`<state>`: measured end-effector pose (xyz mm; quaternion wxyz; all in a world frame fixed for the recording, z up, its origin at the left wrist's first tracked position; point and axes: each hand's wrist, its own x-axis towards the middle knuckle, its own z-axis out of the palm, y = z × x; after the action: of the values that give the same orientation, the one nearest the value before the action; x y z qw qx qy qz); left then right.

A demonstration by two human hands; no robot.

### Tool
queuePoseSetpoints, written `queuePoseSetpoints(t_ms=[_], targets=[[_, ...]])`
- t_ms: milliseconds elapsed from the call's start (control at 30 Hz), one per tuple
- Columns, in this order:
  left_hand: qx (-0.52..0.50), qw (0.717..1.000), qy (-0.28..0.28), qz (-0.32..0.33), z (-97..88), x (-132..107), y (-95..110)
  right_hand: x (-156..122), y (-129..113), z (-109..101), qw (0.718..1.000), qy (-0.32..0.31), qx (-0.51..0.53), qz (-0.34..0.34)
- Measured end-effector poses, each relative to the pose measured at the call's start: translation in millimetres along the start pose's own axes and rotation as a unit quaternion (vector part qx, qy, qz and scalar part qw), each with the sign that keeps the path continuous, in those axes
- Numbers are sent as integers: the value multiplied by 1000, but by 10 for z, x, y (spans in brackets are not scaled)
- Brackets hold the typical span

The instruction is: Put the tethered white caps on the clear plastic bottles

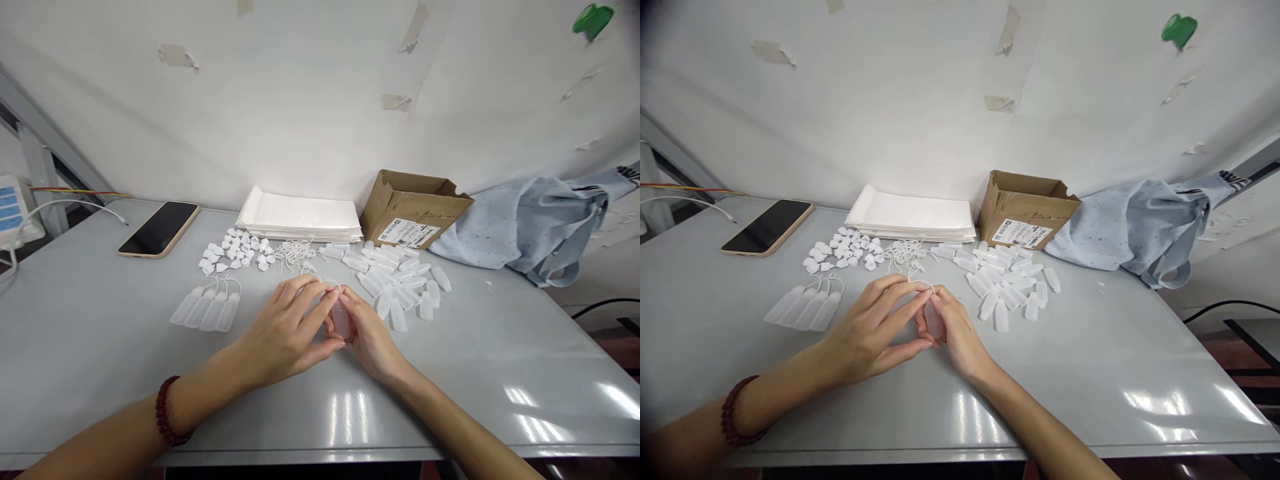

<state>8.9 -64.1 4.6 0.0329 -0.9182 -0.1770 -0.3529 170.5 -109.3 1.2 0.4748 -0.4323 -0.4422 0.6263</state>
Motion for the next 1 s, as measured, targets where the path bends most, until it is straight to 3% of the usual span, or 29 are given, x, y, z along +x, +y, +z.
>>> queuePoseSetpoints(t_ms=[367,533,700,1000], targets=[[-44,997,7,-67,47,3,64,6,35,18,998,-11,67,-16],[32,999,-8,-28,25,12,58,44,62,37,995,-17,94,-12],[60,996,-59,-6,-21,11,-17,71,115,64,992,-35,122,-2],[-30,996,-84,-17,-99,6,-170,71,121,4,999,32,30,4]])
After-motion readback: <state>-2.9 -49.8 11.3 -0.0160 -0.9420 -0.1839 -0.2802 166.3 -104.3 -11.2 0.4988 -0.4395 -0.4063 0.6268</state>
